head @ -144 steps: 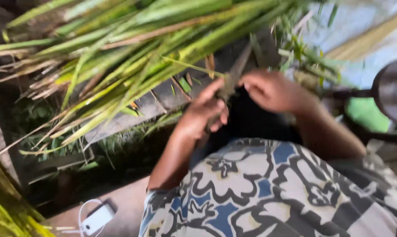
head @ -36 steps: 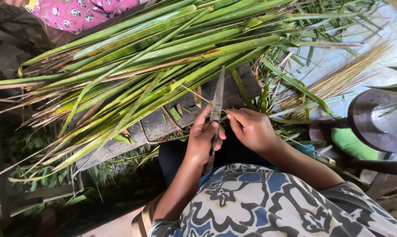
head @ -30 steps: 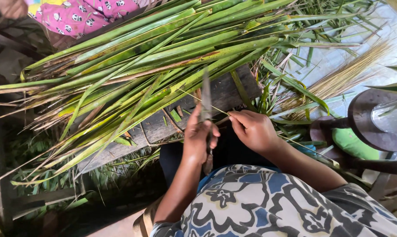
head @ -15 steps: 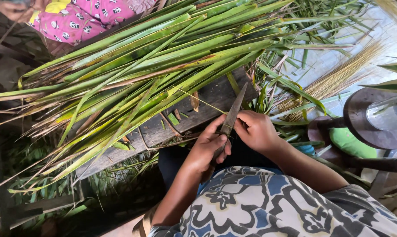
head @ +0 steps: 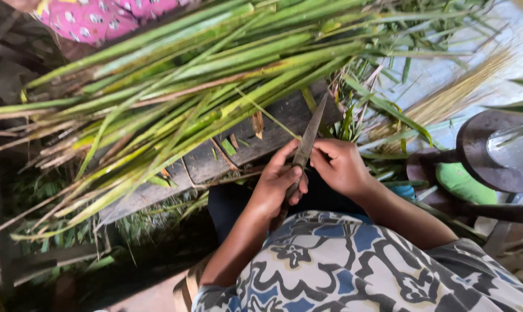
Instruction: Stripping thin fibers from long green leaves using a knife
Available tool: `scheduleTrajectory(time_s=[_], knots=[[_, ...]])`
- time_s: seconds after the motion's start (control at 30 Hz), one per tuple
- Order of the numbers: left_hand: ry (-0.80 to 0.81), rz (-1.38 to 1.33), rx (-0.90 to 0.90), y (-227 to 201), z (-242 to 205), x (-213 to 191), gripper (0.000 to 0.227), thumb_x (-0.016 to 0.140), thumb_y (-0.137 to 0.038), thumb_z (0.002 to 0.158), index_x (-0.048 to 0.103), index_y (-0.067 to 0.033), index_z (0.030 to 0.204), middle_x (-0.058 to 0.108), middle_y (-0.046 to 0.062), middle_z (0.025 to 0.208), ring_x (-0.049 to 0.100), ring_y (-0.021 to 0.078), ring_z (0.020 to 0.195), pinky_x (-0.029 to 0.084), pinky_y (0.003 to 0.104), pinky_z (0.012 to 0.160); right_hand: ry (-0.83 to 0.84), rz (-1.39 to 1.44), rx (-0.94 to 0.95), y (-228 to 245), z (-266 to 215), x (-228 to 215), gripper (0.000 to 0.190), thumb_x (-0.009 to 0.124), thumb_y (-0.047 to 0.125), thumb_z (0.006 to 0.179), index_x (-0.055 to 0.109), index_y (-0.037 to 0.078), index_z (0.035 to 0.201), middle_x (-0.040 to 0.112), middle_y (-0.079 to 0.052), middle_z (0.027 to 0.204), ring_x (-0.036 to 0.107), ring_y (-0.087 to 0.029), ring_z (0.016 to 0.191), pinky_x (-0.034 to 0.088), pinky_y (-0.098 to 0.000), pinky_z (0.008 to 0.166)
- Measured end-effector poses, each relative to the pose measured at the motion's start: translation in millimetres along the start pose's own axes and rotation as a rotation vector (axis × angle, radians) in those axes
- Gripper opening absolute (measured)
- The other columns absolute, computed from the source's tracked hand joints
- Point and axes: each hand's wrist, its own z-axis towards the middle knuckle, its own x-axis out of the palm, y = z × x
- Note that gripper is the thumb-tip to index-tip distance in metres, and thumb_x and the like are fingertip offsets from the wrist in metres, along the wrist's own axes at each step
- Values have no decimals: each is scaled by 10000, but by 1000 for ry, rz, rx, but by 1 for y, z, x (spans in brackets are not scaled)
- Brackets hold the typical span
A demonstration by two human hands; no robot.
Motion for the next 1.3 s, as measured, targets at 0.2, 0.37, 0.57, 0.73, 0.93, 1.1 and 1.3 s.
scheduleTrajectory(time_s=[0.2,0.37,0.57,0.73,0.93,1.1,1.3], knots=[[-75,29,26,1,1,13,549,456,-5,894,268,-30,1409,549,242,576,482,238,314,358,258,294,-8,-11,-36,2,-2,-5,92,573,-2,834,632,19,766,616,-152,628,626,-359,654,492,-398,580],[-72,5,53,-1,2,21,545,463,25,889,310,-63,1404,555,233,575,492,233,310,357,256,285,-46,-31,-60,12,0,-6,85,581,-22,839,654,9,807,634,-153,676,633,-368,684,495,-400,590],[-111,11,73,4,5,23,534,442,33,891,325,-77,1400,553,233,570,492,231,306,362,246,277,-107,-149,-144,12,-2,-2,81,590,-36,836,664,-6,822,638,-179,706,633,-384,689,505,-398,578],[-162,-3,111,-5,6,23,516,456,15,898,327,-62,1392,551,233,570,493,223,306,377,240,276,-154,-218,-187,9,-4,-1,84,626,11,837,696,10,884,651,-159,717,642,-358,674,513,-385,546],[-189,-17,121,-15,7,17,516,457,10,900,318,-60,1392,558,227,574,503,209,315,392,233,275,-117,-169,-164,8,-4,-4,98,622,17,835,697,26,897,649,-156,724,640,-358,686,510,-395,540],[-172,39,92,-30,1,14,529,408,-11,924,267,-99,1427,562,190,582,500,168,319,388,197,282,-65,14,-37,5,-4,-4,125,611,-9,834,689,-5,932,630,-144,614,645,-326,617,486,-385,519],[-30,-75,44,-12,-1,14,579,467,-6,899,277,-125,1433,548,242,581,489,214,306,384,229,276,-7,98,35,15,-3,-8,169,602,-28,815,687,8,957,619,-127,574,634,-239,563,481,-364,511]])
